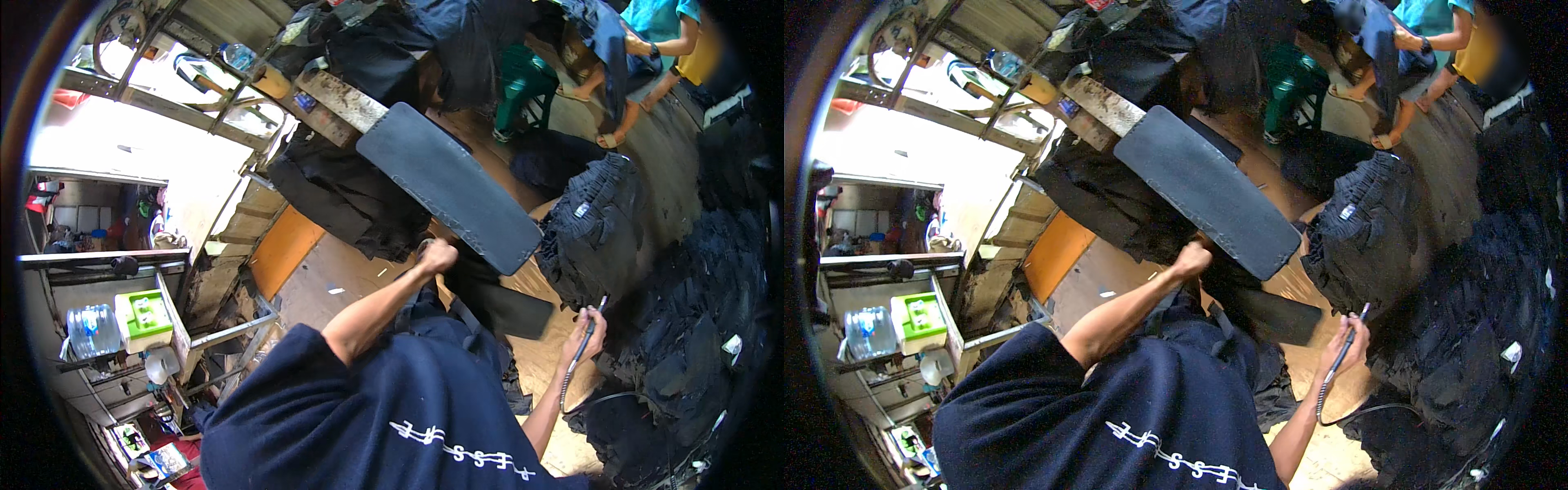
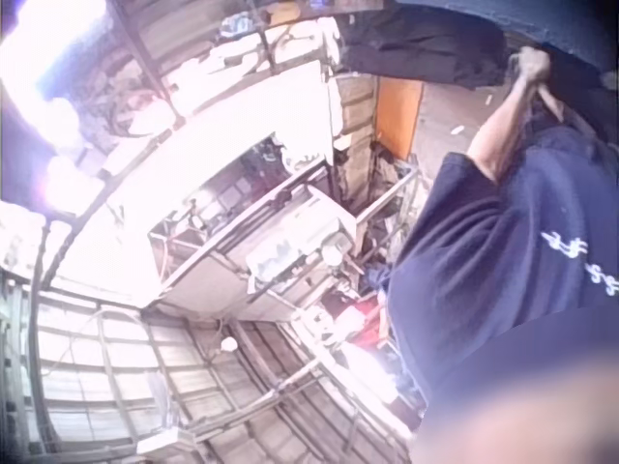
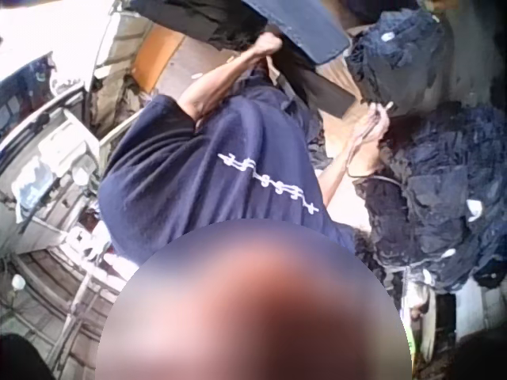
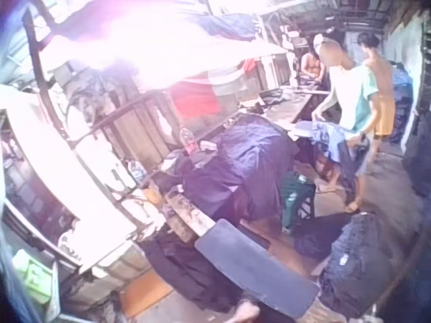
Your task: The person uses a small rotary tool to trim loose threads from the seams and edges of black pants. They repeatedly pick up pants, position them on a wooden board, and run the tool along seams and hems before placing the pants aside.
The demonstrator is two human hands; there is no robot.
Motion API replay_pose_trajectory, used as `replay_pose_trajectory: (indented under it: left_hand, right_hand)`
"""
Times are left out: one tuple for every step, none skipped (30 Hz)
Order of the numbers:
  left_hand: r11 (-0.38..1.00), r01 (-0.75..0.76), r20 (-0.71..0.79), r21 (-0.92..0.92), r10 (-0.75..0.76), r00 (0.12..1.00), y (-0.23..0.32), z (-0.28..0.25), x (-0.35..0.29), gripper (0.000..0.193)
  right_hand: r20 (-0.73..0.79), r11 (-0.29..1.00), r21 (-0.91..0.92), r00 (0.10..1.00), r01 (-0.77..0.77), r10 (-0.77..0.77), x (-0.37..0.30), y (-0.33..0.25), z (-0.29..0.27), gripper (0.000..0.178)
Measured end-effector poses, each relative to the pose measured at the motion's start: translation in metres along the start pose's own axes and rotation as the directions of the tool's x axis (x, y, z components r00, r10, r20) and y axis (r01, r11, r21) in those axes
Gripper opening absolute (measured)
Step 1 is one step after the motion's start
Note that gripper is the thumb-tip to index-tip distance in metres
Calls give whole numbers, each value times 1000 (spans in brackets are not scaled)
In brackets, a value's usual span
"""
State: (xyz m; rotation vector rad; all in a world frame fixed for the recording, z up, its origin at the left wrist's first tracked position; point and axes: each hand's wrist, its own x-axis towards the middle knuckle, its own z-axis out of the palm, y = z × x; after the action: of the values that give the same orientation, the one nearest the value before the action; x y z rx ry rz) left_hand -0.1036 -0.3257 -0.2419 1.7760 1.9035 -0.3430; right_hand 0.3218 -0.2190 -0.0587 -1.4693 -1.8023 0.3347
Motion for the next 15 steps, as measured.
replay_pose_trajectory:
  left_hand:
    - [886,213,-200,-413,-317,927,-19,-2,-15,24]
    - [632,74,-396,-772,-569,721,-41,-10,-36,33]
    - [659,106,-392,-745,-560,730,-57,-21,-56,40]
    - [735,79,-479,-673,-515,711,-68,-34,-78,47]
    - [779,112,-566,-617,-537,625,-64,-43,-98,49]
    - [743,105,-526,-661,-558,641,-64,-52,-116,41]
    - [711,126,-468,-692,-575,671,-63,-59,-132,34]
    - [715,110,-482,-690,-568,666,-64,-63,-147,28]
    - [776,35,-571,-629,-492,657,-67,-65,-159,23]
    - [813,22,-596,-582,-445,668,-75,-66,-169,19]
    - [837,-12,-638,-548,-408,653,-86,-66,-178,17]
    - [849,-93,-724,-521,-381,574,-99,-66,-187,17]
    - [854,-96,-753,-511,-391,529,-112,-68,-197,17]
    - [877,-115,-808,-467,-370,459,-130,-72,-206,17]
    - [842,-98,-780,-530,-439,446,-149,-79,-216,17]
  right_hand:
    - [48,996,65,997,-61,58,-11,-17,7,17]
    - [71,985,145,994,-93,83,-19,-32,14,18]
    - [84,969,206,989,-135,120,-27,-45,22,18]
    - [97,960,232,986,-156,137,-34,-57,29,19]
    - [129,959,224,980,-176,149,-41,-68,34,19]
    - [151,948,250,975,-198,164,-42,-77,39,19]
    - [170,946,254,972,-200,160,-43,-86,45,19]
    - [182,950,251,973,-187,143,-44,-96,50,19]
    - [173,960,249,981,-125,82,-39,-105,55,18]
    - [172,978,186,983,-95,62,-32,-114,57,17]
    - [165,968,235,985,-89,50,-26,-124,60,16]
    - [161,965,251,986,-82,42,-19,-133,57,15]
    - [150,973,218,988,-73,41,-12,-143,54,16]
    - [122,982,181,992,-47,25,-5,-152,53,16]
    - [101,995,99,995,-10,0,2,-162,51,17]
